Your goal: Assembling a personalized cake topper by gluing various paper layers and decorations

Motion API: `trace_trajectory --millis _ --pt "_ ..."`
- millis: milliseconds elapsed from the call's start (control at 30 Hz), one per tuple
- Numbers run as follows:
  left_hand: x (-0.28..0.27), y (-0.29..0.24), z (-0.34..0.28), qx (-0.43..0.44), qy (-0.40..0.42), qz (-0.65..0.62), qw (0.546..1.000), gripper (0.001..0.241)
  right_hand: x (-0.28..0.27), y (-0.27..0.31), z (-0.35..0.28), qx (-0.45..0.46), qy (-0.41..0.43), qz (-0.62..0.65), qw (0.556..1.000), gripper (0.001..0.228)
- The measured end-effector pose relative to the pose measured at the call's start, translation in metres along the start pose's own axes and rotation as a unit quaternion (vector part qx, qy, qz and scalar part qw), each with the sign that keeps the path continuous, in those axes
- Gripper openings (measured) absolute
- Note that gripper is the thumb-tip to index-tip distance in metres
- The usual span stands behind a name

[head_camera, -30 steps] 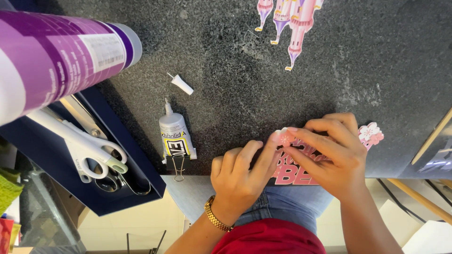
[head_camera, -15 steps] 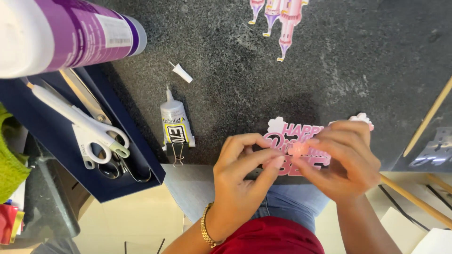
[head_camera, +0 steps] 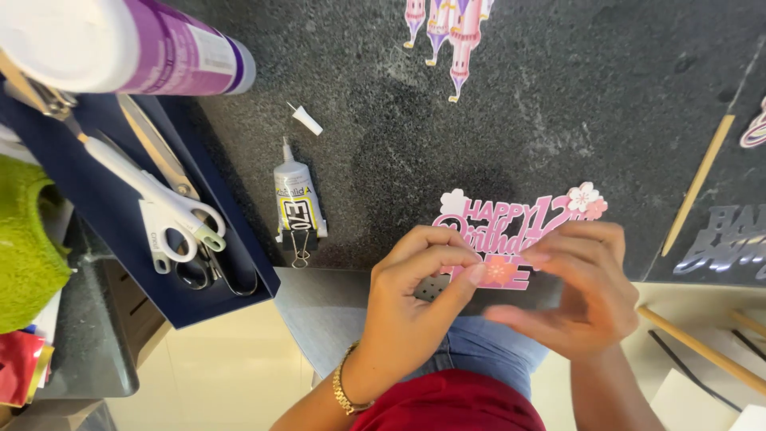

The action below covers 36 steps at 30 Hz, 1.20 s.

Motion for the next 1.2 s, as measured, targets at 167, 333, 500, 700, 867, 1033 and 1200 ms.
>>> trace_trajectory --millis 167,333,500,700,867,1033,1200 --pt "-0.008 -0.009 0.003 0.013 0.102 0.084 0.991 0.012 -0.021 0.008 0.025 -0.016 0.191 -0.022 0.981 0.032" --pt "-0.01 -0.015 0.003 0.028 0.191 0.163 0.967 0.014 -0.022 0.023 0.04 -0.064 0.301 -0.048 0.95 0.028" --pt "-0.011 -0.016 0.004 0.017 0.209 0.179 0.961 0.018 -0.019 0.028 0.043 -0.086 0.288 -0.056 0.952 0.024" --pt "-0.015 -0.014 0.004 0.017 0.178 0.129 0.975 0.02 -0.016 0.025 0.042 -0.073 0.256 -0.041 0.963 0.021" --pt "-0.034 -0.002 0.008 0.032 0.017 0.184 0.982 0.016 0.005 -0.005 0.035 0.003 0.181 -0.03 0.983 0.024" --pt "-0.03 0.034 -0.001 0.15 -0.114 0.346 0.919 0.017 0.036 -0.04 0.029 0.082 0.121 -0.038 0.989 0.036" --pt "-0.021 0.037 -0.001 0.223 -0.157 0.456 0.847 0.016 0.043 -0.035 0.041 0.079 0.108 -0.036 0.99 0.03"
Point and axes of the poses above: each hand's wrist, its own z-axis towards the middle knuckle, its own x-axis out of the palm, y = z × x, the point moved 5 cm from there along z, towards the middle knuckle, and after that the axes turned 8 degrees about y, right-handed, at the moved point
